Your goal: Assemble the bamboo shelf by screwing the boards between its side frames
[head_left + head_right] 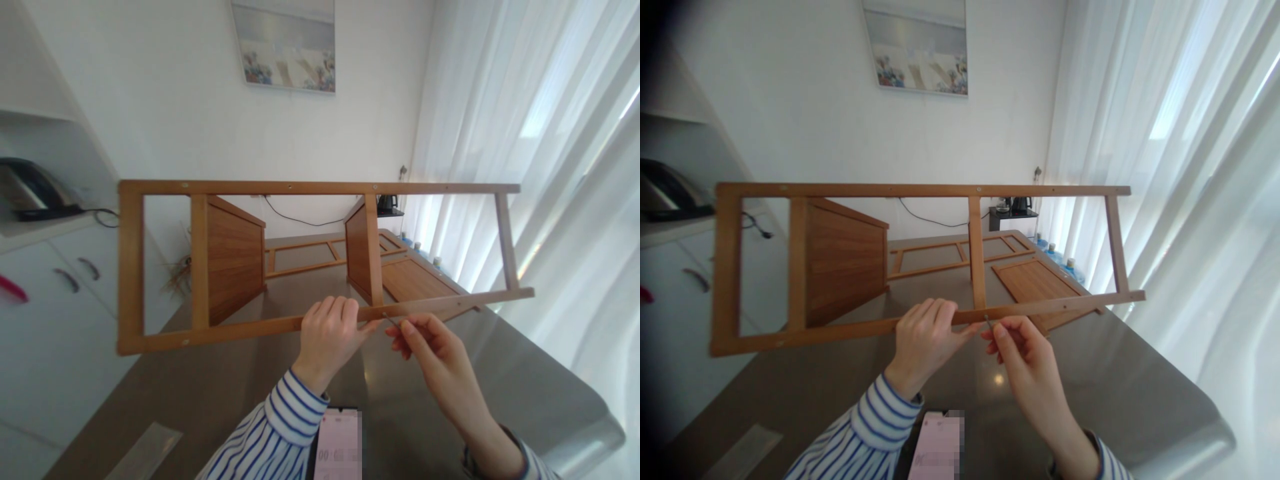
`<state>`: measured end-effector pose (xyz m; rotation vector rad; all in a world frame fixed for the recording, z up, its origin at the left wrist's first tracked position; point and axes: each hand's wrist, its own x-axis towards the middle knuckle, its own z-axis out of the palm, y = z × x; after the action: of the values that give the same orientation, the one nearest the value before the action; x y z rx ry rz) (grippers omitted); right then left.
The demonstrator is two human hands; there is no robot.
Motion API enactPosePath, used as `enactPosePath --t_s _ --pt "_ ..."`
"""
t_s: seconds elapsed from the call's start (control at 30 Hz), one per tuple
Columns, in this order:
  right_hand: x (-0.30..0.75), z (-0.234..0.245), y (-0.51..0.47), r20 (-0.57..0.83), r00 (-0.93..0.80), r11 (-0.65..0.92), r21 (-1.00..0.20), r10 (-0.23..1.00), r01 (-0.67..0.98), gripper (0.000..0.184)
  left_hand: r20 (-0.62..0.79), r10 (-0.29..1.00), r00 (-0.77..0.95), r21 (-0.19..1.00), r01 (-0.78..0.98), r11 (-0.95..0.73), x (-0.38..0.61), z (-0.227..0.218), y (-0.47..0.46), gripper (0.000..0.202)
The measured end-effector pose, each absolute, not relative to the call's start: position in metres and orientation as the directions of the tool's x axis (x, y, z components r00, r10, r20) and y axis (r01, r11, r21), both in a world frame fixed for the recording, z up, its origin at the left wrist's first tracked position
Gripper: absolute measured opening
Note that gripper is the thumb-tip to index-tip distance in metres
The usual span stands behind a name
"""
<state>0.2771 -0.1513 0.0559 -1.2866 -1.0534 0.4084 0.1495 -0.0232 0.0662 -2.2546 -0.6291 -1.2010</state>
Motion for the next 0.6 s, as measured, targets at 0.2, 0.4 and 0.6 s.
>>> enactPosePath --t_s 0.2,0.4,0.6 --pt "0.293 0.073 -0.162 0.776 0.082 0.237 -0.29 0.626 0.927 0.01 0.849 0.156 0.505 -0.218 0.603 -0.767 0.15 0.066 -0.023 0.044" --pt "0.29 0.081 -0.165 0.803 -0.051 0.118 -0.024 0.594 0.993 0.01 0.853 0.157 0.498 -0.213 0.606 -0.766 0.149 0.067 -0.024 0.045" --pt "0.284 0.075 -0.163 0.796 0.009 0.172 -0.142 0.606 0.975 0.01 0.852 0.15 0.501 -0.214 0.597 -0.773 0.149 0.068 -0.025 0.043"
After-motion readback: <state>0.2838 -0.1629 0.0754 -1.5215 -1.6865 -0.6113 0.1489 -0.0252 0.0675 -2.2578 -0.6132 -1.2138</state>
